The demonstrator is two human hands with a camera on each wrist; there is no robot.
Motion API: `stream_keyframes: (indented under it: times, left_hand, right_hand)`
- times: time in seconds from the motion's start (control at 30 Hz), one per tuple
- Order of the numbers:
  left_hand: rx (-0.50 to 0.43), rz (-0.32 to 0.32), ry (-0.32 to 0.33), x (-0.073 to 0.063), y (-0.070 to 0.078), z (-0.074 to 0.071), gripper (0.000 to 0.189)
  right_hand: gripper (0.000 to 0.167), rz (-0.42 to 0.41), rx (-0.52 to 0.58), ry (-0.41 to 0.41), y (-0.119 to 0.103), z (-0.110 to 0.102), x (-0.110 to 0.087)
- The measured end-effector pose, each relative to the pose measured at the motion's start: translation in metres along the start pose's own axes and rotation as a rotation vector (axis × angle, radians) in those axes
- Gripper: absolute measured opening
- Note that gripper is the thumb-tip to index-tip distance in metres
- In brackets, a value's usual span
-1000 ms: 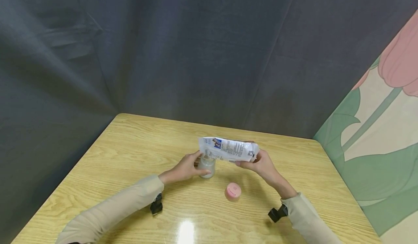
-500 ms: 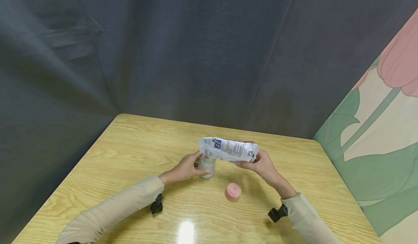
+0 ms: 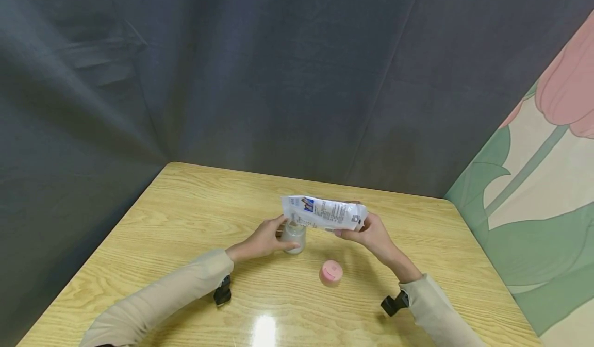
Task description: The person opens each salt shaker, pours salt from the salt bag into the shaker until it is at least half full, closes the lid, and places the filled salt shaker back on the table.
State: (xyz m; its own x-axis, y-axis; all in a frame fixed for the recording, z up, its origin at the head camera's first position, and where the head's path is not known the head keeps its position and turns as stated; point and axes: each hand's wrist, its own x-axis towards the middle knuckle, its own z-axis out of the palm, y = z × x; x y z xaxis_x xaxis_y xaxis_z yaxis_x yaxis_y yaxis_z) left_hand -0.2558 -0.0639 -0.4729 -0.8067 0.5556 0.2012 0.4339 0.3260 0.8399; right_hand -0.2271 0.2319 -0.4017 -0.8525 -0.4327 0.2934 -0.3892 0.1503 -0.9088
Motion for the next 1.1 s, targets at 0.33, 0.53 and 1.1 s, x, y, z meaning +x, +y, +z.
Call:
stream_keyframes:
  times: [0.33, 0.53, 1.1]
  left_hand:
    - [-0.036, -0.011, 0.004, -0.0011, -0.0005, 0.0004, 0.071]
    - [-0.039, -0.012, 0.004, -0.0014, -0.0006, 0.0003, 0.073]
    - [-0.001, -0.022, -0.007, -0.0001, 0.0003, -0.0007, 0.075]
  right_hand:
    - [0.05, 0.001, -0.006, -0.004, 0.0009, -0.0004, 0.0007]
    - [0.05, 0.006, -0.008, -0.002, 0.0002, 0.0001, 0.0006]
    - [0.052, -0.003, -0.007, 0.001, 0.0003, -0.0006, 0.0007]
